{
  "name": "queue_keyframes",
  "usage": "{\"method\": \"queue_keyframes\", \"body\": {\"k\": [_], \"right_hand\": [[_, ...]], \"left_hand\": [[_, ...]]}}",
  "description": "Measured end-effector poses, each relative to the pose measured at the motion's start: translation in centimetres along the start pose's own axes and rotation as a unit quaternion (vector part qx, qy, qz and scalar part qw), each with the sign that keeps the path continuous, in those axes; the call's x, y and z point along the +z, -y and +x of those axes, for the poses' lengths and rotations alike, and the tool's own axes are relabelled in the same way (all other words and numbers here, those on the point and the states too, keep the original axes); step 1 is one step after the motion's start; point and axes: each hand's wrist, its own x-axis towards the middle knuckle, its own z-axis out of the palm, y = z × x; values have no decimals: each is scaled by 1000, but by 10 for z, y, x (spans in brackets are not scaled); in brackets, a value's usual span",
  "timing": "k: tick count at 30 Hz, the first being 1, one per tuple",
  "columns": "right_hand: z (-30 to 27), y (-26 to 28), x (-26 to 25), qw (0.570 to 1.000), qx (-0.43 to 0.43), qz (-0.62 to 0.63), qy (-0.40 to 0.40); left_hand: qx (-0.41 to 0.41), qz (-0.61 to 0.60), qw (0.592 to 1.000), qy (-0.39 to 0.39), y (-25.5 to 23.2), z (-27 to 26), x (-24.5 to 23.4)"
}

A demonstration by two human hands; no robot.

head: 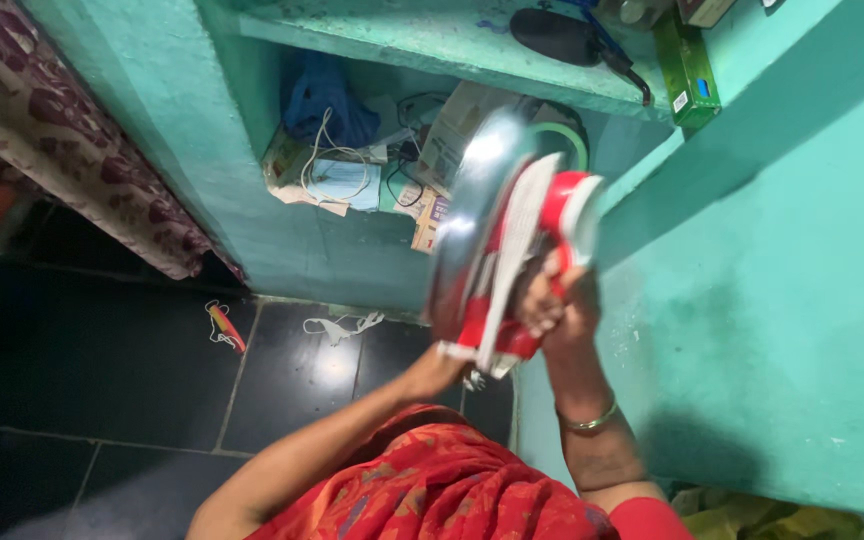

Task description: The person organizes a shelf by moving toiletries, a mirror, and an iron.

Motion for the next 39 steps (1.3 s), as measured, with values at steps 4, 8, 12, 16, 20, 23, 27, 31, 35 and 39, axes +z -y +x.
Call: {"method": "queue_keyframes", "body": {"k": [4,8,12,16,20,23,27,31,35,39], "right_hand": [[10,40,6,988,-100,-102,-55],[8,62,8,974,-154,-148,-81],[-3,67,-3,970,-154,-149,-116],[-17,58,-20,974,-113,-154,-122],[-27,39,-29,985,-56,-140,-86],[-29,25,-24,987,-5,-149,-54],[-32,9,-11,983,106,-148,-7],[-34,-7,2,956,226,-185,23],[-33,-22,18,934,278,-199,105],[-28,-12,41,914,315,-184,180]], "left_hand": [[-26,37,999,13,-85,-41,28],[37,155,987,35,-164,-64,19],[-3,356,930,90,-210,-84,1],[49,451,886,96,-237,-88,-35],[27,567,821,59,-282,-85,-66],[78,625,776,43,-314,-74,-80],[137,695,705,33,-345,-58,-96],[207,701,682,-23,-365,-43,-106],[242,690,680,-50,-368,-31,-111],[198,544,815,-36,-340,-21,-126]]}}
